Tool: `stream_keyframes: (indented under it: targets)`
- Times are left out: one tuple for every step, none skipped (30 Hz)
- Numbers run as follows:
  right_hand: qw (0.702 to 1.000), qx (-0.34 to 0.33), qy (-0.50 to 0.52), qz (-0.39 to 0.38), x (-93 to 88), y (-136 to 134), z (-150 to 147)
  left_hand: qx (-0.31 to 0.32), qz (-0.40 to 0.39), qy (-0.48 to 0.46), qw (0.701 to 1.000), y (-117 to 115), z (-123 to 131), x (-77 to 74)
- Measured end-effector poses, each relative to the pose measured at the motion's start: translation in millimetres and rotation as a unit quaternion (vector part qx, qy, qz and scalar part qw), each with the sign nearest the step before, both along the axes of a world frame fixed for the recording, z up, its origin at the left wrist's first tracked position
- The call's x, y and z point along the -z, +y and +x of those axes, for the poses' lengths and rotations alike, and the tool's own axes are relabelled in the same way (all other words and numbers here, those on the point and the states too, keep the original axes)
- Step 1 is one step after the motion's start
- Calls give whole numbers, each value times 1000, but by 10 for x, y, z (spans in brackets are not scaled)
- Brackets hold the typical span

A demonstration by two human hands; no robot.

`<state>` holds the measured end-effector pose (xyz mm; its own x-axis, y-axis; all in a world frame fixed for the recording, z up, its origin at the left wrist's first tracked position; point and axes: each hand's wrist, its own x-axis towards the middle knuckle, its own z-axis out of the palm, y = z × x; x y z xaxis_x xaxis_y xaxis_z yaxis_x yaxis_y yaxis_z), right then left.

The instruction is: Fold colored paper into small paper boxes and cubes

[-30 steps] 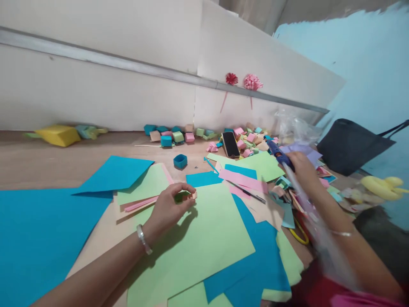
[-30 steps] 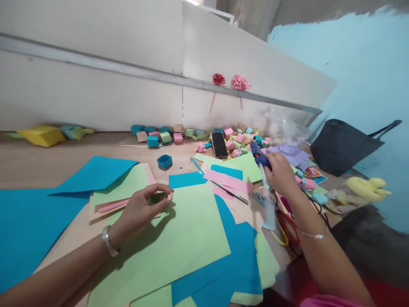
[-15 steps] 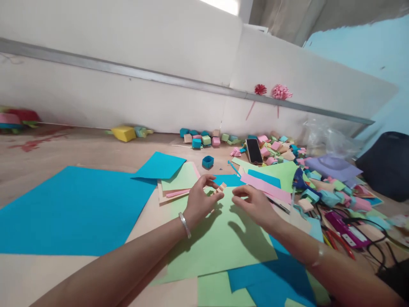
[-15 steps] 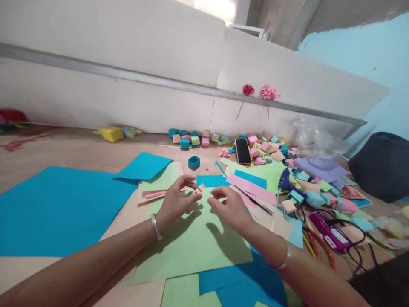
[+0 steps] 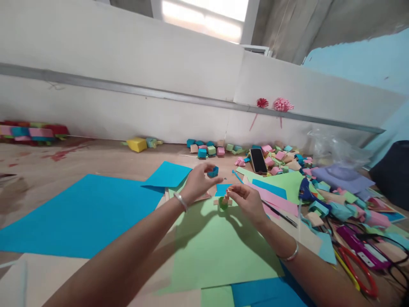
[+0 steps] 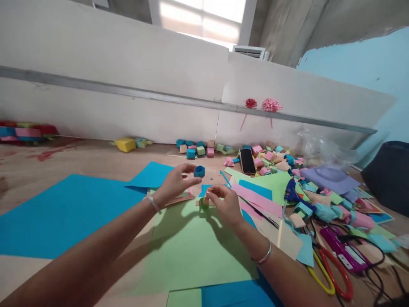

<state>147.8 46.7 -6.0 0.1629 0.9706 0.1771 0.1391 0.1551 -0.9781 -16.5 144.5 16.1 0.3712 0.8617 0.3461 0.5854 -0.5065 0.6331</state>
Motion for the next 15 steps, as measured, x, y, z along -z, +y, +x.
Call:
stream_keyframes:
  targets:
    - [1000,-8,-5,3,0,11,21,-14,9,19,1000,162,7,-37]
    - [1000,-14,-10,4,6,18,37,-27,18,41,999,320,24,-51]
    - [1000,-18,-16,5,17,23,50,-29,22,64,997,466,49,-43]
    - [1000,-22,-23,5,32,24,59,-26,24,87,996,595,77,-14]
    - [999,-22,-30,5,49,24,66,-16,19,109,994,704,107,32]
    - [999,-21,-37,5,66,24,71,-8,12,129,992,792,133,87]
    - [999,-19,-45,6,81,23,75,1,6,147,989,860,154,147]
    - [999,-15,-50,5,92,22,77,10,3,162,987,913,168,203]
    - [998,-13,-53,4,99,22,77,18,2,175,984,952,175,254]
    - [998,-12,-55,3,100,21,76,22,2,183,983,981,175,295]
    - [998,-12,-58,3,97,20,75,25,2,188,982,1004,171,326]
    - [998,-14,-64,4,91,18,72,26,2,191,981,1021,164,348]
    - [997,-14,-72,5,85,16,70,27,1,190,981,1033,157,364]
    - [997,-12,-82,6,80,14,67,28,0,188,982,1038,151,373]
    - [996,-11,-93,7,77,12,66,29,-1,183,983,1036,146,378]
